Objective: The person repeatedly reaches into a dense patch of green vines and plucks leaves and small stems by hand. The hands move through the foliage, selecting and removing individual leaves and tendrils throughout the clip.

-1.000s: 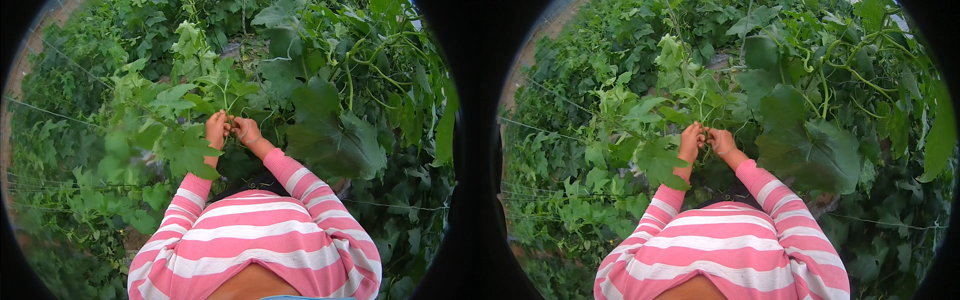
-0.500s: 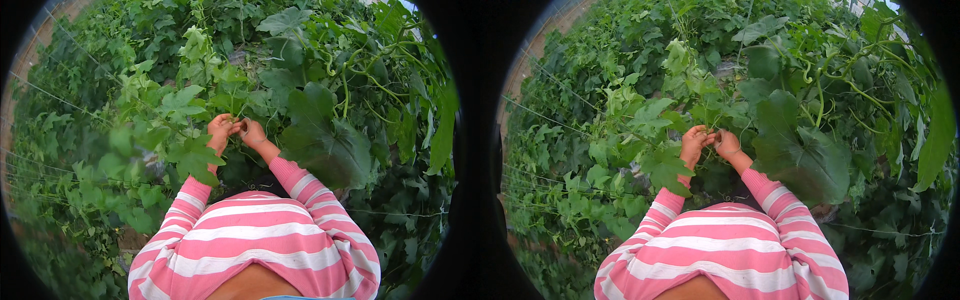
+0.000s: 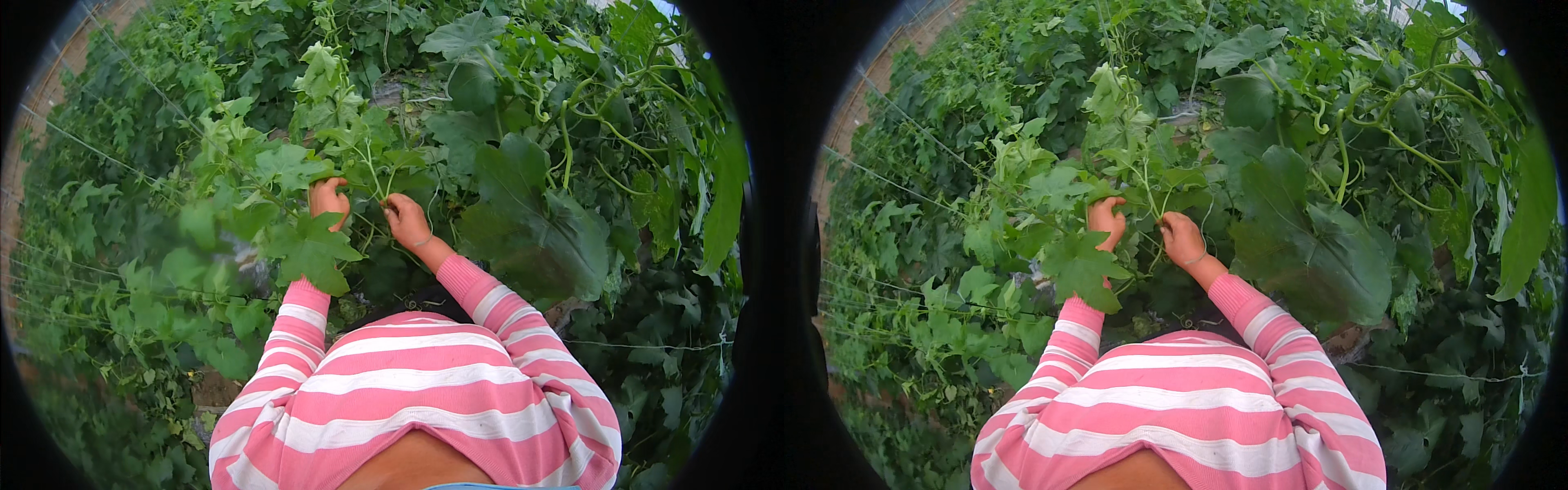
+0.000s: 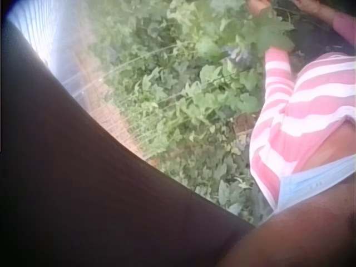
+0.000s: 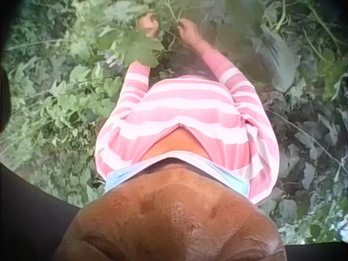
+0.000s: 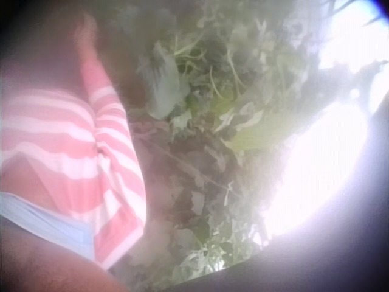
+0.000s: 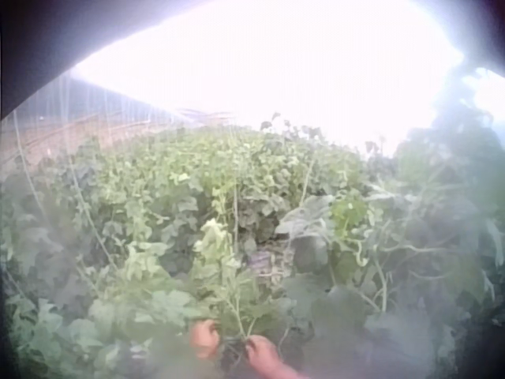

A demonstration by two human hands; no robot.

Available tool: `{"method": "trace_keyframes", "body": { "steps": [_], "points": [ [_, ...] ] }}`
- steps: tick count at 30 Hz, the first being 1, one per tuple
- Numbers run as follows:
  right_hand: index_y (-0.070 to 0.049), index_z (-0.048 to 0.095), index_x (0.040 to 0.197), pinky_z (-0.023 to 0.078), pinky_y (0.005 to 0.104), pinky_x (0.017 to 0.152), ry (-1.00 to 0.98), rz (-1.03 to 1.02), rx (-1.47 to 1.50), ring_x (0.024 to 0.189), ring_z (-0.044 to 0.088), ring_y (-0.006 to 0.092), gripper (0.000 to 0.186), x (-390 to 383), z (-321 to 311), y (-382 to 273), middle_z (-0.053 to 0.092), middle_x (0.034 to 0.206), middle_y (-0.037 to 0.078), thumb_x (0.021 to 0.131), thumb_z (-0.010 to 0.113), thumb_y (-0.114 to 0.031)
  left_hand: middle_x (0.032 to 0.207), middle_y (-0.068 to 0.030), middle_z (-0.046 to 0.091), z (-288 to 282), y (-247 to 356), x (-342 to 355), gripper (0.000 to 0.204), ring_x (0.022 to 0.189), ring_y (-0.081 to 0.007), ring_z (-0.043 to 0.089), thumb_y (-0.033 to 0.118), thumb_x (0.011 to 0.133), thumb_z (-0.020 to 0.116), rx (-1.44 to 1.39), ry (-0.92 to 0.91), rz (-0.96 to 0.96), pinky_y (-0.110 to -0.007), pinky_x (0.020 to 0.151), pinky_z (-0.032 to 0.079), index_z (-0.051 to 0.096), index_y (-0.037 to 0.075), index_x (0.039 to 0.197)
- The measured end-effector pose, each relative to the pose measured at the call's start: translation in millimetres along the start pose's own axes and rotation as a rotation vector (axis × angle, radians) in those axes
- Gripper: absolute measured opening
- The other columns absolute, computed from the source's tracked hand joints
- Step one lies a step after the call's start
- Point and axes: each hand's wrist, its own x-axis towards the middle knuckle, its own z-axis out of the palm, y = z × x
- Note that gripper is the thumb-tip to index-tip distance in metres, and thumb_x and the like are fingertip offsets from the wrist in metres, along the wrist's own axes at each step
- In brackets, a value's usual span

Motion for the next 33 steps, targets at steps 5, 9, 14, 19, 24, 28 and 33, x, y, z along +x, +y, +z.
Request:
{"method": "trace_keyframes", "body": {
  "steps": [5,9,14,19,24,28,33],
  "points": [
    [0.001,0.057,0.086,0.044,0.04,0.064,0.008,-0.034,-0.043,0.073,0.055,0.0349,0.011,4.8,6.2,-8.7,0.055,0.078,0.018,0.075,0.058,0.001,0.09,-0.0175,0.067,12.2,11.6,6.8,0.033,0.082,-0.0299,0.063,0.028,0.079,0.063,-0.631,-0.212,-0.224,-0.036,0.074,0.049,0.066,0.003,0.1],
    [0.001,0.057,0.086,0.045,0.0414,0.064,-0.09,-0.129,-0.19,0.072,0.056,0.0368,0.01,10.1,-2.9,-18.2,0.056,0.077,0.02,0.076,0.058,-0.002,0.088,-0.0057,0.068,14.0,39.5,8.6,0.019,0.077,-0.0085,0.06,0.015,0.086,0.062,-0.935,-0.175,-0.353,-0.024,0.061,0.045,0.063,0.0,0.096],
    [0.002,0.06,0.09,0.049,0.0369,0.057,0.144,-0.129,-0.172,0.06,0.061,0.0321,0.012,42.1,-27.8,-35.0,0.062,0.069,0.018,0.08,0.056,-0.003,0.083,-0.0034,0.067,4.2,52.5,3.6,0.012,0.069,-0.0079,0.058,0.01,0.089,0.056,-1.117,-0.148,-0.439,-0.022,0.053,0.04,0.063,0.001,0.093],
    [0.003,0.06,0.089,0.05,0.0278,0.061,-0.005,0.201,0.418,0.068,0.061,0.0157,0.011,74.2,-33.9,-41.2,0.062,0.087,0.01,0.079,0.06,-0.002,0.082,-0.0015,0.065,2.2,54.0,1.8,0.011,0.064,-0.0065,0.055,0.009,0.089,0.055,-1.119,-0.342,-0.401,-0.022,0.052,0.04,0.063,0.002,0.092],
    [-0.003,0.059,0.088,0.048,0.0385,0.06,-0.042,-0.02,-0.039,0.067,0.06,0.0333,0.012,61.1,-34.4,-44.8,0.06,0.079,0.016,0.081,0.056,-0.012,0.079,-0.001,0.065,-4.7,57.3,1.9,0.01,0.063,-0.0064,0.053,0.008,0.088,0.056,-1.074,-0.271,-0.406,-0.022,0.051,0.04,0.063,0.002,0.089],
    [-0.003,0.054,0.082,0.046,0.0453,0.059,0.045,-0.208,-0.338,0.069,0.059,0.0371,0.01,65.1,-39.2,-44.4,0.059,0.073,0.017,0.082,0.053,-0.013,0.083,-0.0026,0.065,-8.8,57.5,-0.8,0.01,0.07,-0.0083,0.058,0.009,0.089,0.055,-0.987,-0.294,-0.363,-0.022,0.054,0.044,0.061,0.001,0.089],
    [-0.001,0.055,0.088,0.048,0.0442,0.065,-0.191,-0.12,-0.535,0.07,0.059,0.0372,0.012,49.6,-55.8,-62.6,0.061,0.076,0.02,0.077,0.055,-0.007,0.089,-0.0067,0.064,-3.9,40.1,2.3,0.012,0.077,-0.0137,0.062,0.01,0.092,0.051,-1.212,-0.169,-0.529,-0.025,0.059,0.051,0.057,0.001,0.098]
  ]
}}
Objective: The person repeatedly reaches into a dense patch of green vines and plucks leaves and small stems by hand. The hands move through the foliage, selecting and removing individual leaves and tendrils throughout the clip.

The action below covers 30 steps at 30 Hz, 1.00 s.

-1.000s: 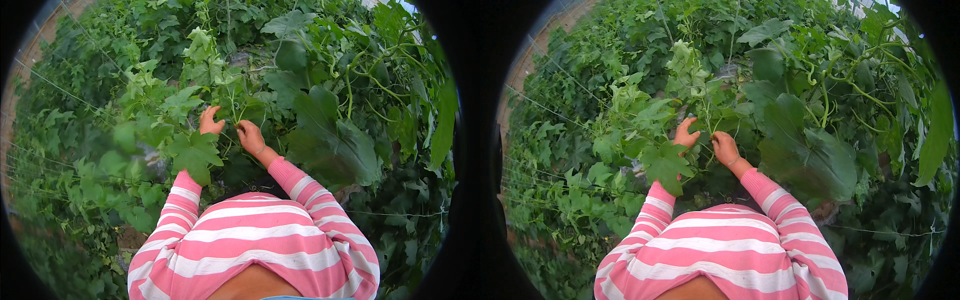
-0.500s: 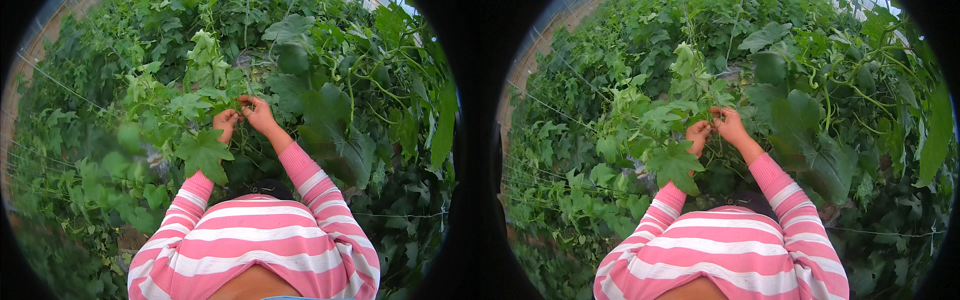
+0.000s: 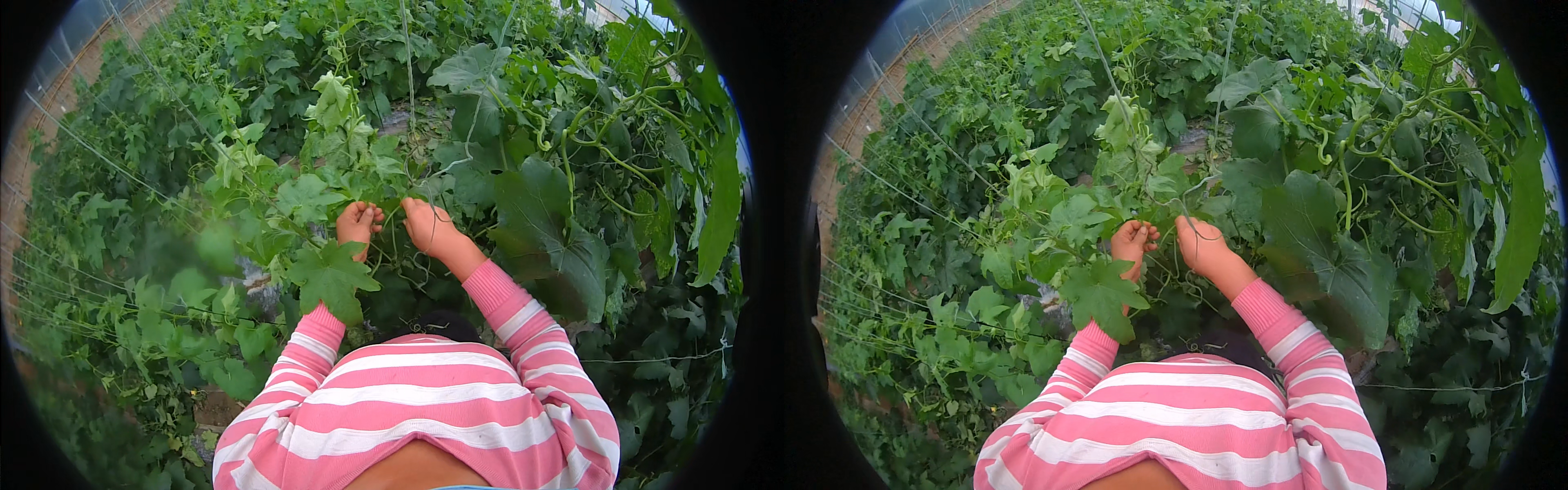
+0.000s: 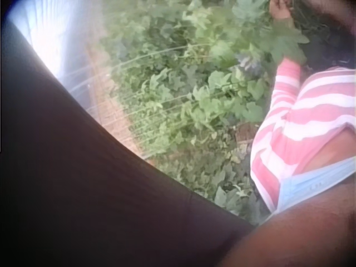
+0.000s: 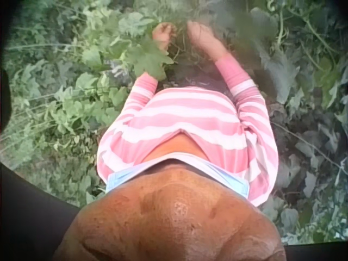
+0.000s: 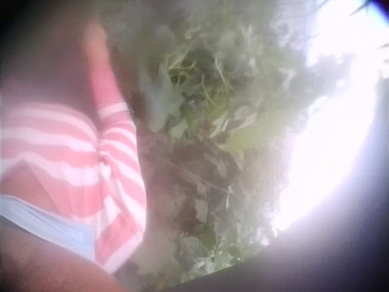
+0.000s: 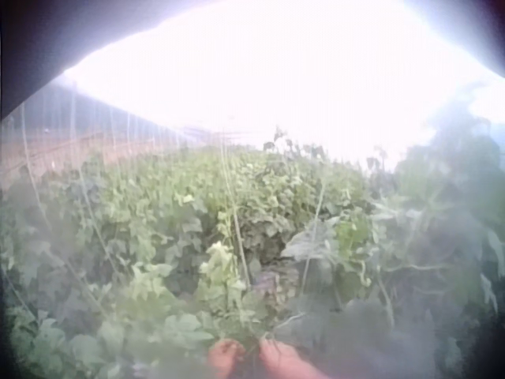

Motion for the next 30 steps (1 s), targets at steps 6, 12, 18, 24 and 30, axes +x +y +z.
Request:
{"method": "trace_keyframes", "body": {
  "steps": [6,12,18,24,30],
  "points": [
    [0.001,0.062,0.079,0.05,0.0395,0.069,-0.339,-0.15,0.129,0.074,0.062,0.0356,0.01,-7.9,-96.8,-38.8,0.063,0.074,0.019,0.075,0.053,-0.002,0.09,-0.0081,0.064,-15.3,-13.5,12.9,0.015,0.076,-0.0133,0.061,0.007,0.093,0.05,-0.163,0.034,0.064,-0.026,0.059,0.05,0.057,-0.001,0.103],
    [0.004,0.059,0.085,0.05,0.0272,0.055,-0.085,-0.452,1.427,0.064,0.062,0.017,0.037,-0.8,-177.6,-81.3,0.063,0.074,0.01,0.093,0.052,-0.031,0.093,-0.0086,0.065,-9.7,-17.0,11.3,0.016,0.076,-0.0141,0.062,0.007,0.092,0.051,-0.204,0.025,0.069,-0.026,0.06,0.051,0.06,-0.002,0.102],
    [0.004,0.042,0.123,0.047,0.0346,0.088,1.204,-0.408,0.17,0.105,0.057,0.0268,0.055,52.1,-192.5,-79.5,0.052,0.119,0.021,0.089,0.055,-0.037,0.092,-0.0082,0.066,-1.5,-6.0,-0.6,0.017,0.082,-0.0155,0.064,0.011,0.092,0.054,-0.161,0.034,0.012,-0.027,0.061,0.053,0.06,0.0,0.103],
    [0.002,0.05,0.097,0.044,0.0292,0.053,0.509,-0.479,0.572,0.057,0.052,0.0175,0.011,12.3,-75.2,-55.9,0.055,0.073,0.008,0.087,0.052,-0.002,0.092,-0.0074,0.067,-3.5,5.2,-4.6,0.019,0.082,-0.0162,0.065,0.013,0.09,0.058,-0.139,0.073,0.0,-0.027,0.062,0.053,0.06,0.001,0.105],
    [-0.003,0.05,0.084,0.039,0.0244,0.056,0.197,0.167,1.13,0.06,0.044,0.0097,0.018,-36.9,37.8,-29.0,0.047,0.066,0.001,0.095,0.044,-0.015,0.088,-0.0112,0.066,1.7,4.7,-12.7,0.007,0.075,-0.0147,0.063,0.0,0.084,0.062,-0.223,-0.021,0.089,-0.024,0.059,0.05,0.057,-0.001,0.089]
  ]
}}
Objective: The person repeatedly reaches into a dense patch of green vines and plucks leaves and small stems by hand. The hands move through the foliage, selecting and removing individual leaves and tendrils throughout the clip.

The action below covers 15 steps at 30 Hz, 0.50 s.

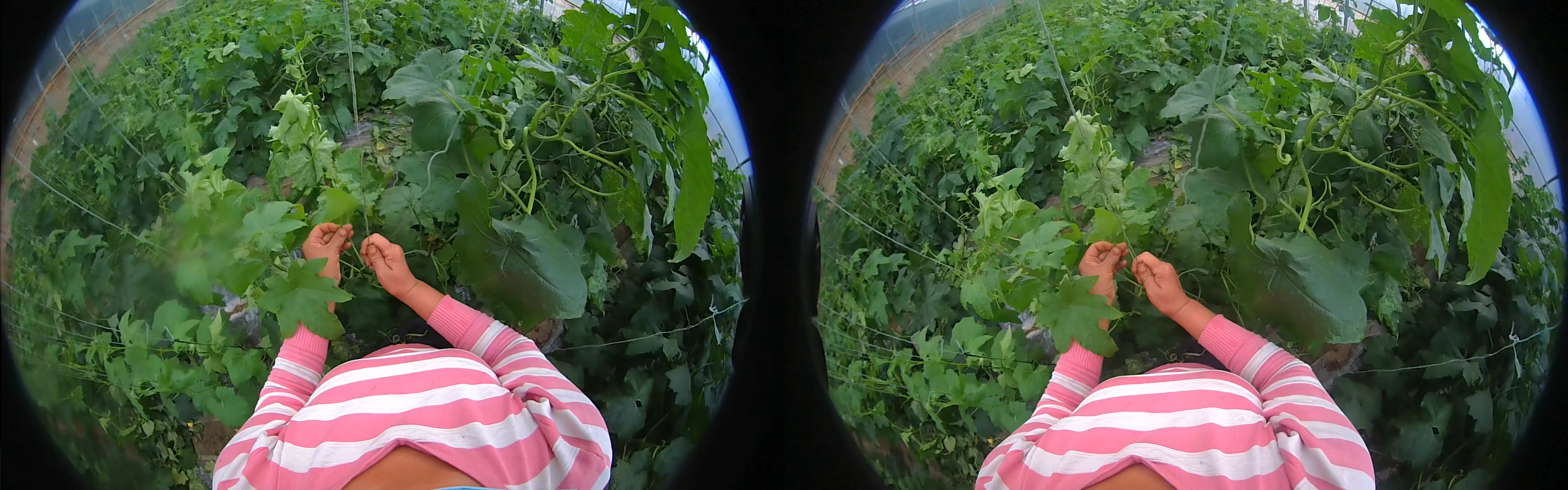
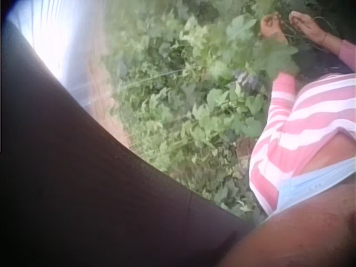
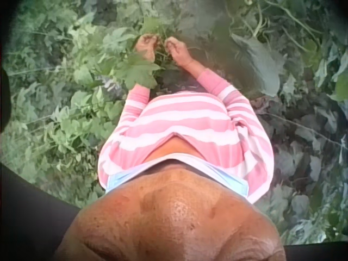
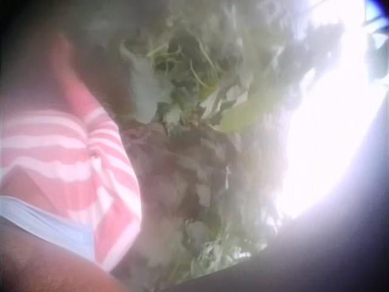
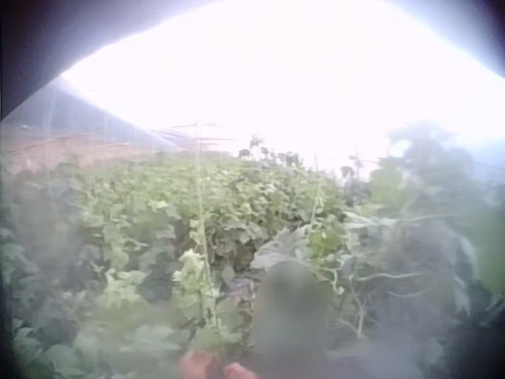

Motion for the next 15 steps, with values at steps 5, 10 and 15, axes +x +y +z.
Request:
{"method": "trace_keyframes", "body": {
  "steps": [5,10,15],
  "points": [
    [-0.004,0.054,0.08,0.041,0.0251,0.056,-0.204,0.281,-0.033,0.061,0.047,0.0088,0.023,18.8,-18.5,48.9,0.053,0.067,0.001,0.094,0.049,-0.022,0.089,-0.01,0.066,14.9,3.5,-13.7,0.008,0.07,-0.0099,0.058,-0.006,0.084,0.053,0.199,-0.219,0.05,-0.024,0.062,0.048,0.059,-0.004,0.089],
    [-0.001,0.059,0.093,0.042,0.0248,0.058,-0.311,0.299,-0.176,0.066,0.052,0.0084,0.021,31.7,-38.4,58.6,0.059,0.076,0.002,0.091,0.056,-0.022,0.093,-0.0091,0.064,13.3,-2.8,-22.1,0.011,0.069,-0.0105,0.056,-0.003,0.087,0.05,0.231,-0.274,0.109,-0.024,0.064,0.047,0.059,-0.005,0.093],
    [0.003,0.061,0.081,0.047,0.035,0.06,-0.11,0.024,-0.491,0.065,0.059,0.0263,0.012,47.8,-56.6,26.2,0.061,0.074,0.016,0.075,0.066,-0.007,0.087,-0.0039,0.063,-3.9,-13.6,-5.7,0.009,0.074,-0.0088,0.055,0.002,0.087,0.055,0.507,-0.177,0.345,-0.023,0.066,0.044,0.059,-0.002,0.095]
  ]
}}
